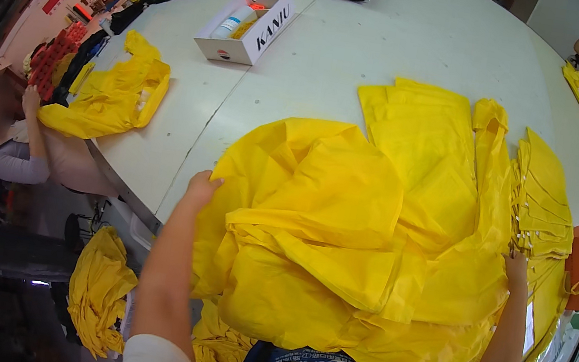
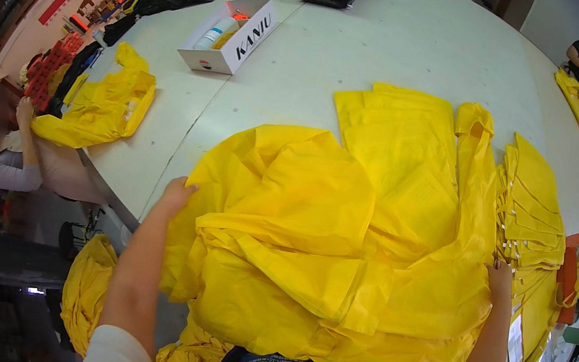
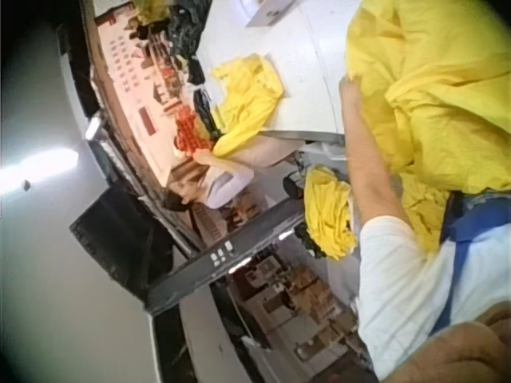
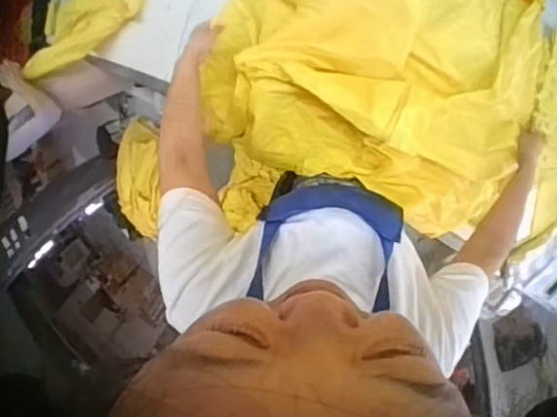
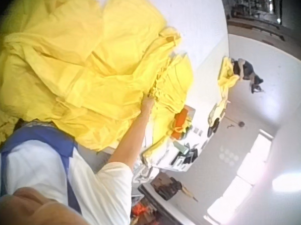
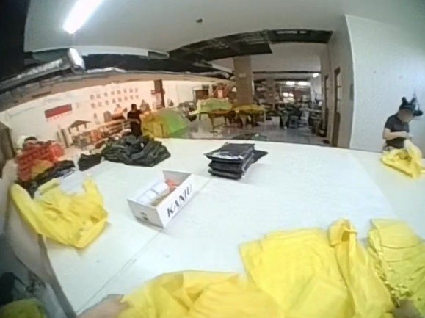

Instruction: The person folds yellow raincoats on a table, trims excess fabric with scissors, and places each folded item into a plastic packaging bag. The person stacks the packaged items on the table.

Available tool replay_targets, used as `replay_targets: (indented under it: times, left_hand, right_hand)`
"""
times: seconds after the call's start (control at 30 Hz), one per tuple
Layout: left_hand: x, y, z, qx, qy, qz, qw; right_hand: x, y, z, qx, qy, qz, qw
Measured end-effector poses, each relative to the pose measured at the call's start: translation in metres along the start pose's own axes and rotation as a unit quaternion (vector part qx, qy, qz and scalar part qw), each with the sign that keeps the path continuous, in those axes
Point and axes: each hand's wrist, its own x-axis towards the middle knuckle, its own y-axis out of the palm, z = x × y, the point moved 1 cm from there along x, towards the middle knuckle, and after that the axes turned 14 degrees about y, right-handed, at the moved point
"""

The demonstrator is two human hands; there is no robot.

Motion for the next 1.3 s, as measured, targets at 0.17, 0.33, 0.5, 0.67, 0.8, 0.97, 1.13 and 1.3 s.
replay_targets:
  times: [0.17,0.33,0.5,0.67,0.8,0.97,1.13,1.3]
  left_hand:
    - [-0.051,-0.127,0.072,-0.289,0.014,-0.245,0.925]
    - [-0.118,-0.120,-0.037,0.255,0.124,-0.389,0.877]
    - [-0.105,0.061,-0.194,0.105,0.445,-0.062,0.887]
    - [-0.046,0.138,-0.225,0.286,0.311,0.075,0.903]
    - [-0.050,0.035,-0.165,-0.349,0.233,-0.054,0.906]
    - [-0.195,-0.054,0.078,-0.524,-0.033,-0.236,0.818]
    - [-0.233,-0.052,0.114,-0.311,-0.214,-0.290,0.879]
    - [-0.160,-0.029,0.068,-0.006,0.114,-0.158,0.981]
  right_hand:
    - [-0.037,-0.100,-0.035,0.344,-0.064,-0.088,0.932]
    - [-0.097,-0.145,-0.070,0.529,-0.057,-0.078,0.843]
    - [-0.126,-0.108,-0.035,0.556,-0.042,-0.026,0.830]
    - [-0.115,-0.096,-0.029,0.553,-0.095,0.019,0.828]
    - [-0.115,-0.115,-0.092,0.593,-0.020,-0.101,0.799]
    - [-0.107,-0.106,-0.167,0.607,0.057,-0.136,0.781]
    - [-0.107,-0.105,-0.197,0.614,0.078,-0.119,0.777]
    - [-0.089,-0.114,-0.182,0.529,0.088,-0.124,0.835]
